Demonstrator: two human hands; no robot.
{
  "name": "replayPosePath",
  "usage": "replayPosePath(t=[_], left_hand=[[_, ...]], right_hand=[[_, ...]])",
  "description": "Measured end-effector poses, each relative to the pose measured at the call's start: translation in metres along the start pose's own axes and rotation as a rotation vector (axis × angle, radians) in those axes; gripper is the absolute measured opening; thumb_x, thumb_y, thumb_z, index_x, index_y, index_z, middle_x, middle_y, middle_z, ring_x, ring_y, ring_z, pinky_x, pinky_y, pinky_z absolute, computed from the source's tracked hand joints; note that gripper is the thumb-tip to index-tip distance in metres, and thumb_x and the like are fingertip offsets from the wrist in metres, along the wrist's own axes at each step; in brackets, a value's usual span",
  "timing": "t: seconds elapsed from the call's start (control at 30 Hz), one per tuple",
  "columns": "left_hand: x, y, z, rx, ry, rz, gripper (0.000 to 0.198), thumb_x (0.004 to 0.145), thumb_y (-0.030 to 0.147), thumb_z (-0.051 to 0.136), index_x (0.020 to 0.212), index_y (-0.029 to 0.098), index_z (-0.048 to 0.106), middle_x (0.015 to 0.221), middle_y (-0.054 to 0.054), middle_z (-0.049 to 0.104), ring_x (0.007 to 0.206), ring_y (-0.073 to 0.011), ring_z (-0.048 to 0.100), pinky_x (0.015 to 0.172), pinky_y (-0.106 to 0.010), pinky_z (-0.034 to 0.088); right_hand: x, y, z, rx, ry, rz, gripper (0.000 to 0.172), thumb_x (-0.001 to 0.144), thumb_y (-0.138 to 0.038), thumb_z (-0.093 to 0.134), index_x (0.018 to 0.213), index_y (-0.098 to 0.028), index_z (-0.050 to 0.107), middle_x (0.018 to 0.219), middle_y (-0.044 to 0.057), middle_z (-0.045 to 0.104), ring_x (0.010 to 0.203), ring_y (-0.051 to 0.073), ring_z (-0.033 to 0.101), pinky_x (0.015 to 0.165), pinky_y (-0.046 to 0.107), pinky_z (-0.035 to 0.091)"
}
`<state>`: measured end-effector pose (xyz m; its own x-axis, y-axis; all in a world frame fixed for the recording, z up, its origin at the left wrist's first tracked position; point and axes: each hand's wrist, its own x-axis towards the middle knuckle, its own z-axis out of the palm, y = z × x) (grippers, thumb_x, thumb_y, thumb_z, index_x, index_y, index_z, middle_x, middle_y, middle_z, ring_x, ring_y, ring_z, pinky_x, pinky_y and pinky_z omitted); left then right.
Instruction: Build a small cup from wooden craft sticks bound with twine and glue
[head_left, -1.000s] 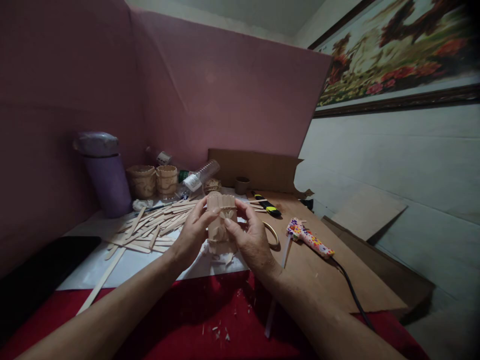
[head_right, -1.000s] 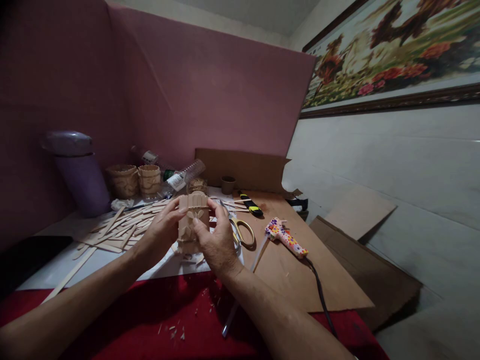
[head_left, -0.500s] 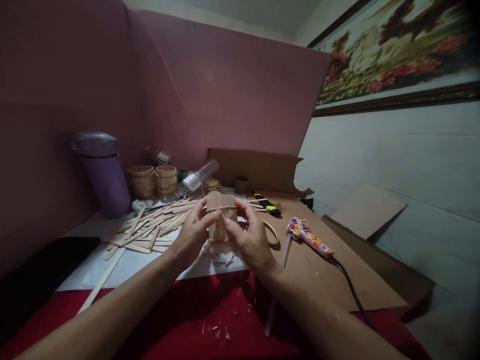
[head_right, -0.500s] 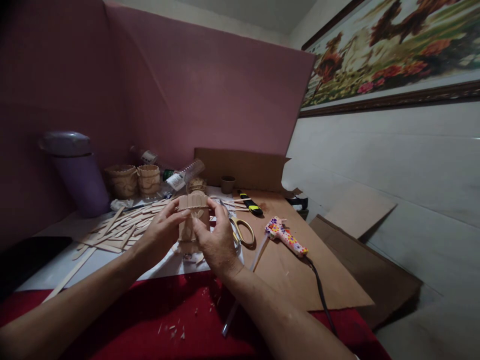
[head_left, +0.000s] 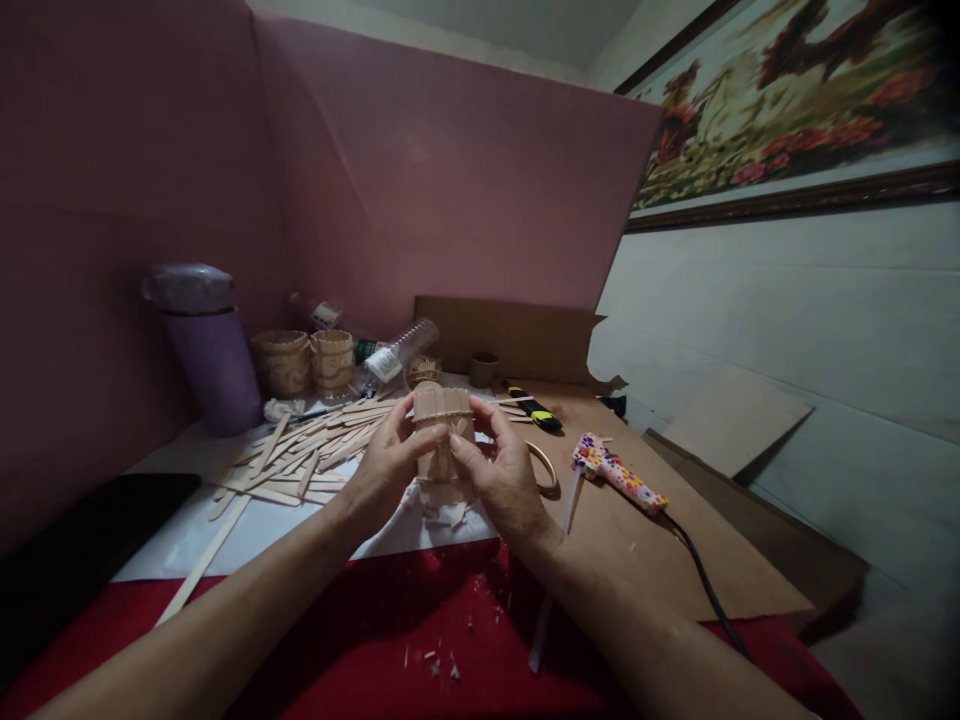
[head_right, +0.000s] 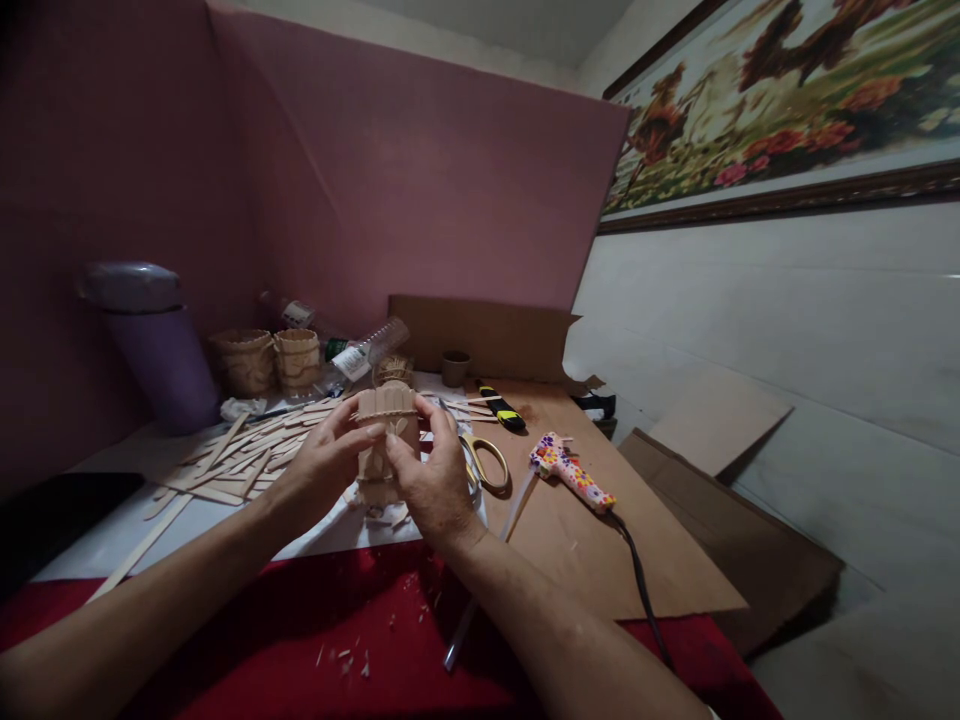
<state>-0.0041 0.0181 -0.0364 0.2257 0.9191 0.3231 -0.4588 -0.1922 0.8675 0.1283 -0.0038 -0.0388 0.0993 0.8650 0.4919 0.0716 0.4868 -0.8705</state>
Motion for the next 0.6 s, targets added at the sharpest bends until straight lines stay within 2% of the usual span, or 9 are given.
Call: replayPosePath(t=[0.3, 0.6], left_hand=[[-0.0032, 0.0102, 0.0063, -0.017, 0.036, -0.069, 0.051, 0.072, 0.028, 0.075, 0.120, 0.017, 0.059, 0.114, -0.012, 0.068, 0.093, -0.0242, 0.068, 0.079, -0.033, 0.052], [-0.0011, 0.0067, 0.0038, -0.013, 0.052, -0.046, 0.052, 0.068, 0.028, 0.078, 0.116, 0.017, 0.061, 0.112, -0.011, 0.069, 0.093, -0.0245, 0.068, 0.078, -0.033, 0.051]], right_hand=[[0.0023, 0.0023, -0.0010, -0.022, -0.016, -0.002, 0.061, 0.072, -0.035, 0.062, 0.129, -0.016, 0.054, 0.131, 0.017, 0.059, 0.118, 0.031, 0.057, 0.095, 0.048, 0.051], [0.0016, 0.0024, -0.0004, -0.005, 0.000, -0.043, 0.049, 0.076, -0.034, 0.063, 0.123, -0.020, 0.055, 0.127, 0.013, 0.061, 0.114, 0.027, 0.060, 0.096, 0.044, 0.050]])
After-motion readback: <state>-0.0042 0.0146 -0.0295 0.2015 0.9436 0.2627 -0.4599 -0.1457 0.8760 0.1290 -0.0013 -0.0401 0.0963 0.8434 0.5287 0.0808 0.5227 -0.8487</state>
